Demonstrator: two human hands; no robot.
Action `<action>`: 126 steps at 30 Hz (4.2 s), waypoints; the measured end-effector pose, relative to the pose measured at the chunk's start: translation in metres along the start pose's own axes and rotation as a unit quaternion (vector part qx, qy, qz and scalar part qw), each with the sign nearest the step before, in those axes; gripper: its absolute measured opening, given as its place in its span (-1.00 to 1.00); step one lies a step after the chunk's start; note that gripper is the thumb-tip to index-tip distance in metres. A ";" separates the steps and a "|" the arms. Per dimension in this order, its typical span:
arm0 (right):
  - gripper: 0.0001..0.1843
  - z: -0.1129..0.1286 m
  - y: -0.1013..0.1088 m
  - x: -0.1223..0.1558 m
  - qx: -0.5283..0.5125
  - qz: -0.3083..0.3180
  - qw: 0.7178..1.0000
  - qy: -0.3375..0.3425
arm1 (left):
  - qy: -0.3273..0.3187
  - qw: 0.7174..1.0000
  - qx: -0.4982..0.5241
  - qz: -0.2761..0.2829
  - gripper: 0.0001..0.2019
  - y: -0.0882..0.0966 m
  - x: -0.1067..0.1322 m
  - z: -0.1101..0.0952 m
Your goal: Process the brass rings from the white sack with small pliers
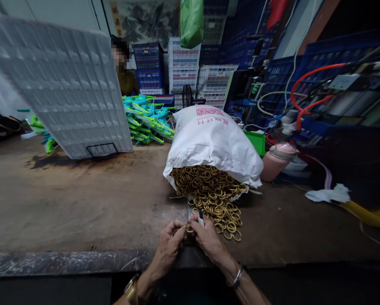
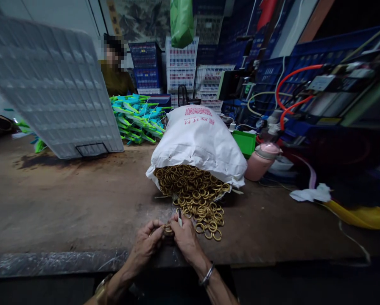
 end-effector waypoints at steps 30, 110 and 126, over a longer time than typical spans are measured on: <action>-0.66 0.007 -0.022 0.010 -0.134 0.081 0.984 -0.090 | -0.156 0.984 -0.076 -0.032 -0.80 0.013 0.012 -0.018; -0.74 0.029 -0.005 0.009 0.220 -0.019 0.968 0.119 | 0.055 0.976 0.211 0.005 -0.77 0.010 0.011 0.003; -0.65 0.035 -0.018 0.023 0.436 0.003 0.886 0.157 | 0.057 0.972 0.229 0.016 -0.72 0.009 0.011 0.006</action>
Point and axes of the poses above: each hand's wrist, its own x-axis away from the middle knuckle, its own y-axis out of the back of the hand, z = x × y, the point moved 7 cm from there along -x, towards the middle knuckle, and after that the axes turned 8 degrees about x, right-handed, at the moved point
